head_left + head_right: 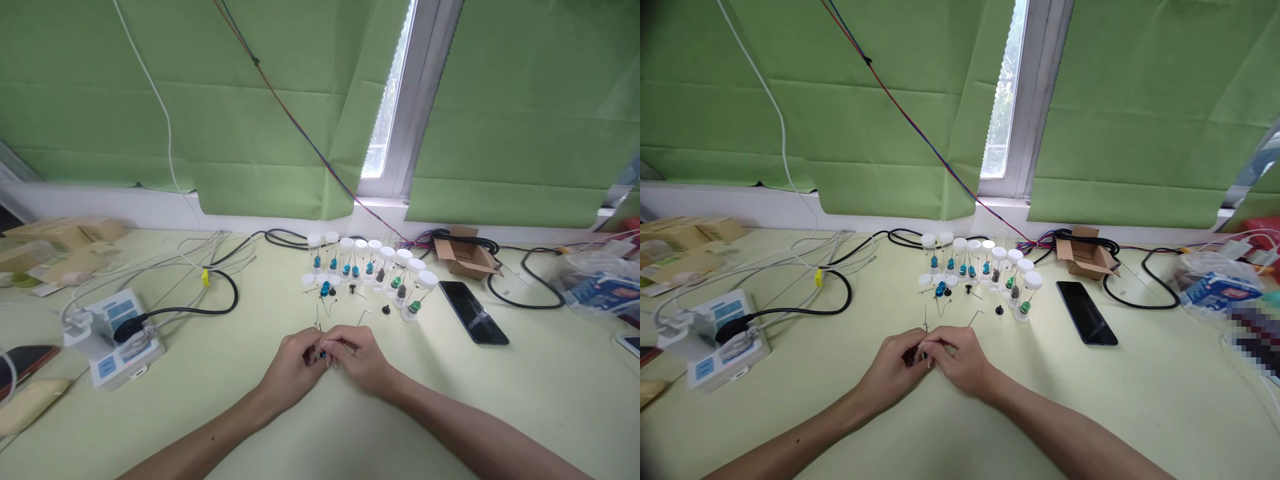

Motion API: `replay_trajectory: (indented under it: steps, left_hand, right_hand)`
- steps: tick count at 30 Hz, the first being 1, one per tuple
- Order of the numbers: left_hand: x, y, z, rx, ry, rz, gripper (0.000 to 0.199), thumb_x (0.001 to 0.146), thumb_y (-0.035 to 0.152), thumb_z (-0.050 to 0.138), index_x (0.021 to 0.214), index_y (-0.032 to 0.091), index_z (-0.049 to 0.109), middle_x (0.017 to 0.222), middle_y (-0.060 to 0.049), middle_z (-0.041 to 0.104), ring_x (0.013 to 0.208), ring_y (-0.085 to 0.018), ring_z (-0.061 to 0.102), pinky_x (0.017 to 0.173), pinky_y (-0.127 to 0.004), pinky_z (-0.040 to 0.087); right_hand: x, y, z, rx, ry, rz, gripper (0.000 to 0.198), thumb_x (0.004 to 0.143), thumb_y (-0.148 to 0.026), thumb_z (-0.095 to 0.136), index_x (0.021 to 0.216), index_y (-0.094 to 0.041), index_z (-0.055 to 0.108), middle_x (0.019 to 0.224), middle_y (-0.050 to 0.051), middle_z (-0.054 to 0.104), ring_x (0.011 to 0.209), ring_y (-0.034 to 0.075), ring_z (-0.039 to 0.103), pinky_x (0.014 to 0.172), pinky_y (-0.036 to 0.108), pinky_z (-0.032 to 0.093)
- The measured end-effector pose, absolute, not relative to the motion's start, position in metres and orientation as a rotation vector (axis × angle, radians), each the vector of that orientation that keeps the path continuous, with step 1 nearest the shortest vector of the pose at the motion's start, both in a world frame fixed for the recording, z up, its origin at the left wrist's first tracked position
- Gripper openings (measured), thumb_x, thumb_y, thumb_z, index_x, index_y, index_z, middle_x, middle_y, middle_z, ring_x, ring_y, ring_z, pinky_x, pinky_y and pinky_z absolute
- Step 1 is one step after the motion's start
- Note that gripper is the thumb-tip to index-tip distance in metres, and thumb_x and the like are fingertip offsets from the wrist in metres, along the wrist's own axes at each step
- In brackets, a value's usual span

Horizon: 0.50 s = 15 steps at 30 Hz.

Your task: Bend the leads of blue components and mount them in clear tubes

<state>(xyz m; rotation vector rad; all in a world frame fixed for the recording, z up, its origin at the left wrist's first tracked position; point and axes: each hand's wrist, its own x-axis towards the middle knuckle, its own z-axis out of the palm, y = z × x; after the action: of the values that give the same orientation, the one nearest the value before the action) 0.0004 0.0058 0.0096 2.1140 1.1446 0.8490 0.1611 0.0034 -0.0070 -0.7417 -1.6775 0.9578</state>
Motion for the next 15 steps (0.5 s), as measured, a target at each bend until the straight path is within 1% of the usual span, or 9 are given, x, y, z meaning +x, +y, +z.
replay_trajectory:
  steps: [4,7,11,15]
  left_hand:
    - [0.0016,0.0038,0.0127,2.062,1.161,0.869,0.013,0.076,0.011,0.051,0.074,0.019,0.061,0.064,0.004,0.055,0.057,-0.01,0.044,0.052,-0.02,0.033]
    - [0.0018,0.0034,0.0146,2.008,1.199,0.857,0.014,0.077,0.013,0.051,0.083,0.02,0.062,0.062,0.005,0.053,0.054,-0.009,0.042,0.05,-0.019,0.034]
    - [0.0013,0.0044,0.0155,1.973,1.214,0.834,0.015,0.075,0.015,0.054,0.087,0.02,0.061,0.065,0.005,0.055,0.054,-0.009,0.044,0.05,-0.019,0.036]
    - [0.0009,0.0049,0.0145,1.965,1.206,0.828,0.014,0.075,0.016,0.054,0.087,0.021,0.061,0.064,0.005,0.055,0.053,-0.009,0.044,0.05,-0.018,0.036]
  right_hand:
    - [0.1612,0.0038,-0.0084,-0.729,-1.629,0.974,0.02,0.092,-0.024,0.053,0.08,-0.017,0.067,0.068,0.002,0.063,0.06,0.012,0.06,0.059,0.025,0.051]
    - [0.1605,0.0048,-0.0107,-0.723,-1.543,1.005,0.021,0.093,-0.028,0.051,0.083,-0.018,0.066,0.067,0.002,0.064,0.059,0.013,0.062,0.057,0.025,0.053]
    - [0.1591,0.0056,-0.0122,-0.722,-1.471,0.989,0.02,0.093,-0.031,0.052,0.085,-0.018,0.064,0.071,0.003,0.066,0.059,0.013,0.063,0.056,0.026,0.054]
    - [0.1586,0.0052,-0.0116,-0.712,-1.453,0.981,0.016,0.094,-0.03,0.05,0.091,-0.018,0.061,0.078,0.004,0.07,0.059,0.013,0.063,0.055,0.026,0.054]
